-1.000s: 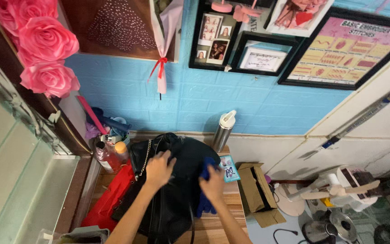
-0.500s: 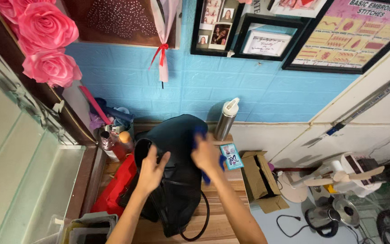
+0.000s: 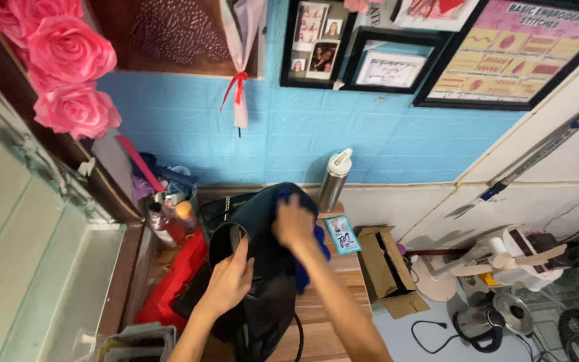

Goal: The person wipes the exterior and interior of a black handbag with a blue cloth. They open the bag, wipe the inside, then close it and continue wiping the outside surfaces and handles.

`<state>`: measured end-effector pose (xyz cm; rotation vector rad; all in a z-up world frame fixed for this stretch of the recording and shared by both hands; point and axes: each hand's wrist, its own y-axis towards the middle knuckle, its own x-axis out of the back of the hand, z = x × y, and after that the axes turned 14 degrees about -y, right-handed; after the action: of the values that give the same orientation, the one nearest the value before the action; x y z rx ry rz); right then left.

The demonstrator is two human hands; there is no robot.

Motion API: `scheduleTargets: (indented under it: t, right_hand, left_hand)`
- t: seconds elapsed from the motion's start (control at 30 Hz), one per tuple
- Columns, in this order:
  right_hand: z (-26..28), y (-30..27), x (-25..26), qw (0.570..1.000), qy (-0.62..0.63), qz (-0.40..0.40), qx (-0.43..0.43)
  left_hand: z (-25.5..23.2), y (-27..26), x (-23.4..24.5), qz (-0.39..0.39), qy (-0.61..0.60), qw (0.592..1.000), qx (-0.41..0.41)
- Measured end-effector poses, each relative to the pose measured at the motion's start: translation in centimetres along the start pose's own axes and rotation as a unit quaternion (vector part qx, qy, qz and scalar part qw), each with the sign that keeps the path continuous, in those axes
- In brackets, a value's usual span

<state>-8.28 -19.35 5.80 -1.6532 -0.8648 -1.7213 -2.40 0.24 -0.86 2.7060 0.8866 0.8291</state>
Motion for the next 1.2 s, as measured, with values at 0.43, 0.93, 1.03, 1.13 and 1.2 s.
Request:
scheduleTargets:
  t: [0.43, 0.93, 1.03, 1.13, 1.2]
  right_hand:
    - [-0.3, -0.6, -3.0, 0.997, -0.050, -0.048, 0.026]
    - [-5.2, -1.4, -10.9, 0.941, 0.227, -0.232, 0.096]
    - [-6.0, -2.5, -15.5, 0.884, 0.395, -0.245, -0.055]
    - [-6.4, -7.9, -19.8, 0.842, 0.528, 0.005, -0.110]
    - [-5.8, -10.5, -21.8, 0.779, 0.603, 0.126, -0.120]
  left_hand:
    - [-3.6, 0.1, 3.3, -0.033, -0.026, 0.988, 0.150]
    - [-0.6, 1.7, 3.7, -0.074, 0.007, 0.995, 0.071]
    - [-0.4, 2.9, 3.2, -0.082, 0.035, 0.993, 0.072]
    - [0.5, 3.7, 4.7, -0.041, 0.111, 0.977, 0.176]
    - [1.9, 5.1, 6.7, -0.025, 0.162, 0.966, 0.200]
